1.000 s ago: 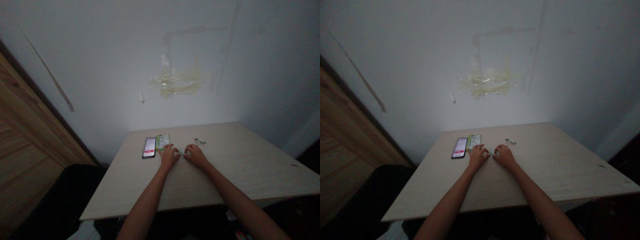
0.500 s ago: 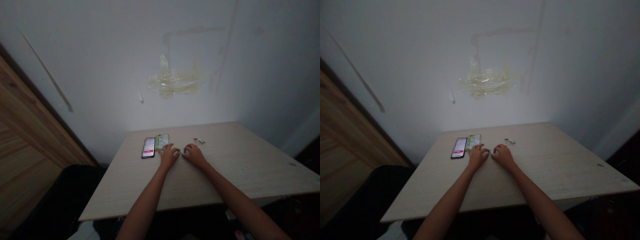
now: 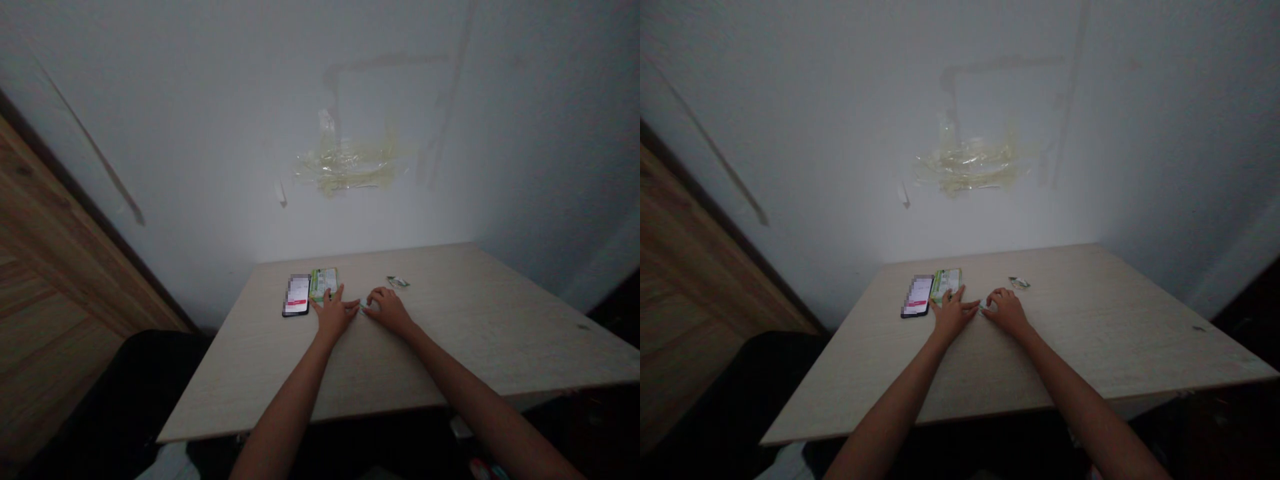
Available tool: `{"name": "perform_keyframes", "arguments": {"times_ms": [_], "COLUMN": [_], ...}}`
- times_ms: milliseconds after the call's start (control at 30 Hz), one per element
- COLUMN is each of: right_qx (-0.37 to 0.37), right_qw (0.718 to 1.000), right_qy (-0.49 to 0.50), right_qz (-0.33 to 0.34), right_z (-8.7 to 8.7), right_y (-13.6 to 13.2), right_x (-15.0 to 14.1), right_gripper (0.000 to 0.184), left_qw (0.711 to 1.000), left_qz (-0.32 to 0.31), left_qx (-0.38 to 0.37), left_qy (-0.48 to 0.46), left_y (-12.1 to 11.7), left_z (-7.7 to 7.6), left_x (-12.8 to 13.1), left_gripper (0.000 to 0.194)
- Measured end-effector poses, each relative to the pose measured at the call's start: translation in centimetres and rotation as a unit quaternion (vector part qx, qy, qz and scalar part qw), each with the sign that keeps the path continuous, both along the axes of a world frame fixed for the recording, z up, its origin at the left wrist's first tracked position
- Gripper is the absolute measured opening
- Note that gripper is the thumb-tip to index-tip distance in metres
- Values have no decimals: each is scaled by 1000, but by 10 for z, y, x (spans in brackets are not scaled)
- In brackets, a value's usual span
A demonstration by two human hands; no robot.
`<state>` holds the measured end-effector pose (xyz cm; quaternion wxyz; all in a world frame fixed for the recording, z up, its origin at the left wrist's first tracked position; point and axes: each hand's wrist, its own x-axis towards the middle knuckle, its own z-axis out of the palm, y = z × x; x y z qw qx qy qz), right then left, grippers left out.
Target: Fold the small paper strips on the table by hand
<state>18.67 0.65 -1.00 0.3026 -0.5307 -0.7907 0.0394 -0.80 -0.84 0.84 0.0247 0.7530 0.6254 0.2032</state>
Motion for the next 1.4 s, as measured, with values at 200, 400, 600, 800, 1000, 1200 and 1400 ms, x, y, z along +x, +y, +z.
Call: {"name": "perform_keyframes", "arguments": {"times_ms": [200,400,600,800,1000,1200,1400], "right_qx": [10,-6,-6,3,7,8,2], "right_qw": [1000,998,997,996,995,994,995], "right_qy": [4,30,54,67,75,82,72], "right_qz": [8,47,60,66,65,71,62], "right_z": [-5,-7,-10,-12,-16,-15,-13], "right_y": [2,4,7,9,12,13,12], "right_x": [3,10,13,14,14,15,12], "right_gripper": [19,17,17,14,13,13,13], "left_qw": [1000,1000,999,998,998,998,998], "left_qz": [6,-22,-40,-49,-53,-54,-48], "left_qx": [-2,15,-17,-22,-3,5,9], "left_qy": [-1,-5,-12,-14,-19,-27,-40], "left_y": [-2,-3,-3,-2,1,2,2], "left_z": [1,0,0,1,3,4,3], "left_x": [-1,-3,-6,-8,-9,-10,-9], "left_gripper": [30,28,32,33,23,18,15]}}
